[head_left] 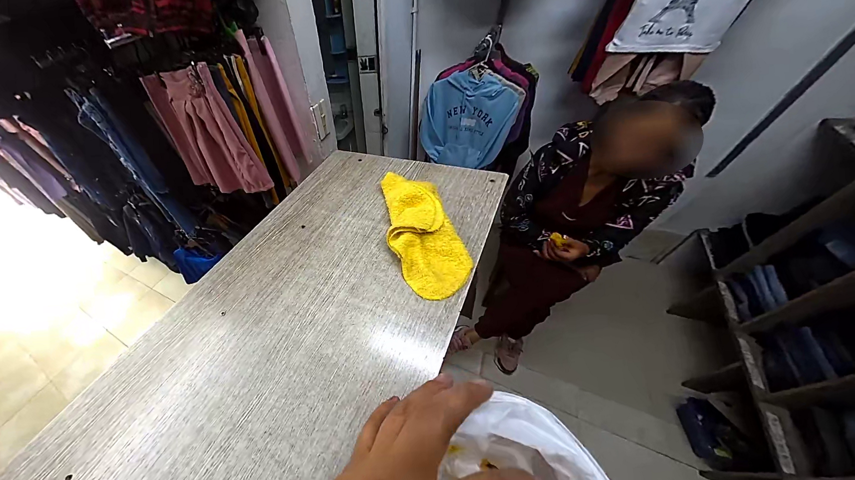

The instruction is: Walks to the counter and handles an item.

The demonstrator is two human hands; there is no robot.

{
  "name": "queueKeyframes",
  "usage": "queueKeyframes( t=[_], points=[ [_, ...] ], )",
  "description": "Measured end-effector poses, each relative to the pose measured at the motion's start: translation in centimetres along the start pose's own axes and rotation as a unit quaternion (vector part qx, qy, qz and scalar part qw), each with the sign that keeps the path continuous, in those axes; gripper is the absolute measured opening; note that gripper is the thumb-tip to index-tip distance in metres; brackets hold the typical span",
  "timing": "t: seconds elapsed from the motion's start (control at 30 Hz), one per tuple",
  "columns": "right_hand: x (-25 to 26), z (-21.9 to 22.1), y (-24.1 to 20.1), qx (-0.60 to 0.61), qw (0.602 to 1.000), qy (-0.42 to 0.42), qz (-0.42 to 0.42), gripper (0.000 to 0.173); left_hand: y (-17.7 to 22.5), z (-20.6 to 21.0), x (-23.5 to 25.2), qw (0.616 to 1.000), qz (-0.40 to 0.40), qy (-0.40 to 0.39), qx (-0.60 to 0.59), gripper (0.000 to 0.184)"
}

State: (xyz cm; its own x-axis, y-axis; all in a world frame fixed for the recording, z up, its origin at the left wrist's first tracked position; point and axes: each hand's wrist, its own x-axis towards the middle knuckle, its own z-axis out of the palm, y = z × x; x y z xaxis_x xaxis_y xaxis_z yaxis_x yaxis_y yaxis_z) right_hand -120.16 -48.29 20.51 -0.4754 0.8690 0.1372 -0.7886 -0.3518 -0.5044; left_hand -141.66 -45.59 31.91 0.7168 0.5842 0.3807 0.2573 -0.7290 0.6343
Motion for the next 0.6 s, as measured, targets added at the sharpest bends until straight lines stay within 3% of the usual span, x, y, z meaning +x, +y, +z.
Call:
queueKeyframes(
  t=[0.03,0.1,0.17,0.23,0.37,0.5,0.6],
  points=[
    [-0.5,-2.9,1.2,0.009,0.998,-0.054,-0.008,0.031,0.1,-0.4,-0.2,1.0,0.018,0.003,0.026,0.025],
    [-1.4,-4.2,1.7,0.004,0.999,-0.05,0.002,0.034,0.3,-0.9,-0.6,0.995,0.049,0.015,0.086,0.018],
    [-1.3,-1.4,0.2,-0.034,0.999,0.01,0.021,0.026,0.4,-0.8,-0.8,0.989,0.074,0.044,0.124,0.015],
    [-0.3,2.5,-1.7,-0.098,0.99,0.095,0.028,0.04,0.4,-0.7,-0.8,0.983,0.091,0.063,0.146,0.017],
    [0.7,5.8,-2.9,-0.119,0.974,0.181,0.067,0.044,0.9,-1.4,-0.8,0.985,0.085,0.027,0.145,0.013],
    [0.4,3.9,-1.6,-0.099,0.99,0.1,0.033,0.043,0.8,-0.2,-0.7,0.992,0.061,0.075,0.081,0.016],
    [1.2,7.9,-2.6,-0.092,0.97,0.211,0.076,0.049,0.7,0.7,-0.5,0.989,0.041,0.086,0.115,0.01]
  ],
)
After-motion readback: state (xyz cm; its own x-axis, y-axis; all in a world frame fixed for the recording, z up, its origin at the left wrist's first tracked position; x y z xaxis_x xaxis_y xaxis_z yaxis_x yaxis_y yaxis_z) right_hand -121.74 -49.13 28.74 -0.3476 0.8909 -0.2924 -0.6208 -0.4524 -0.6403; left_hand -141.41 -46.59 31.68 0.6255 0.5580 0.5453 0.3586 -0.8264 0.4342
